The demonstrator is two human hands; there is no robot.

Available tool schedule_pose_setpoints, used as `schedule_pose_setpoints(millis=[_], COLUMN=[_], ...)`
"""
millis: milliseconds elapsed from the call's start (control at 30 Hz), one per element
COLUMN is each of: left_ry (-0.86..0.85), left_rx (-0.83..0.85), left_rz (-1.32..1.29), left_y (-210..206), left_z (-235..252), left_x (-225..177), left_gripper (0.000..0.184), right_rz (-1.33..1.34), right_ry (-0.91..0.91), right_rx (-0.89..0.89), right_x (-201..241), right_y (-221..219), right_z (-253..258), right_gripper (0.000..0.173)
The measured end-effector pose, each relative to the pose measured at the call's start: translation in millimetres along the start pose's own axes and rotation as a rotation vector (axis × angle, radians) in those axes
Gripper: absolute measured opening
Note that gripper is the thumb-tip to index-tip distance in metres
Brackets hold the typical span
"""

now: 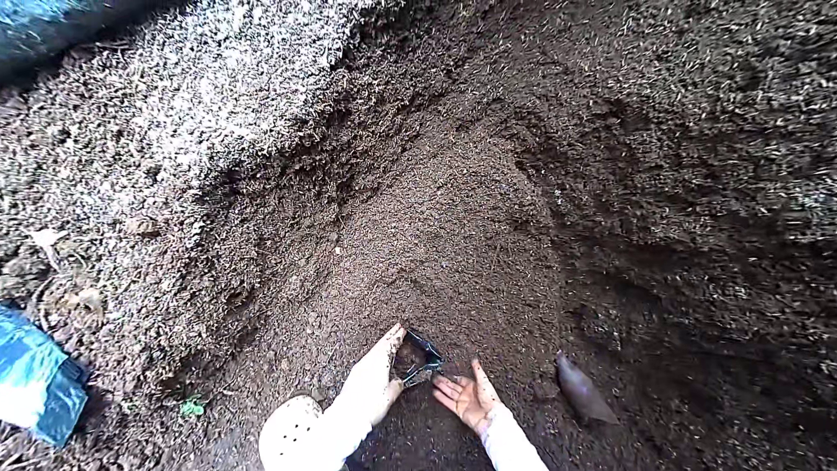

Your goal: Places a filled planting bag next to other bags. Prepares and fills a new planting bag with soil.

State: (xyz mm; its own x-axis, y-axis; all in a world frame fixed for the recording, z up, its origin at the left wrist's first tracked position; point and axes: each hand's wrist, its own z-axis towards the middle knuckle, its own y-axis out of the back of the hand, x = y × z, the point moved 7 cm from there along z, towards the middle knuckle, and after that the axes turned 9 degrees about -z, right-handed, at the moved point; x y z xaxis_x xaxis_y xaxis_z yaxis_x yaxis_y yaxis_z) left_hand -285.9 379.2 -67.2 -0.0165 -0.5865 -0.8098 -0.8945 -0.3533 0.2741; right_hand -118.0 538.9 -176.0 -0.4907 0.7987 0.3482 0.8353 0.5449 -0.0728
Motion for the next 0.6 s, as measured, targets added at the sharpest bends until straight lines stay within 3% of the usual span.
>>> schedule_pose_setpoints(millis=[67, 233, 333, 467, 600], left_ry=[-0.006, 0.056, 0.003, -0.03, -0.029], left_rx=[-0.001, 0.023, 0.04, 0.058, 0.076], left_rz=[0.012, 0.109, 0.024, -0.043, -0.076], left_y=[0, -1, -1, -2, 1], left_z=[0, -5, -1, 4, 11], left_x=[4, 19, 20, 9, 1], left_gripper=[0.073, 0.054, 0.062, 0.075, 0.079], right_rz=[0.173, 0.439, 0.346, 0.295, 0.147], right_ry=[0.031, 0.234, 0.373, 0.363, 0.38], right_rx=[-0.056, 0.044, -0.052, -0.035, -0.049], right_x=[3, 35, 67, 74, 73], right_y=[-4, -52, -72, -68, -52], right_z=[22, 42, 37, 35, -13], right_gripper=[0.093, 0.091, 0.069, 0.066, 0.049])
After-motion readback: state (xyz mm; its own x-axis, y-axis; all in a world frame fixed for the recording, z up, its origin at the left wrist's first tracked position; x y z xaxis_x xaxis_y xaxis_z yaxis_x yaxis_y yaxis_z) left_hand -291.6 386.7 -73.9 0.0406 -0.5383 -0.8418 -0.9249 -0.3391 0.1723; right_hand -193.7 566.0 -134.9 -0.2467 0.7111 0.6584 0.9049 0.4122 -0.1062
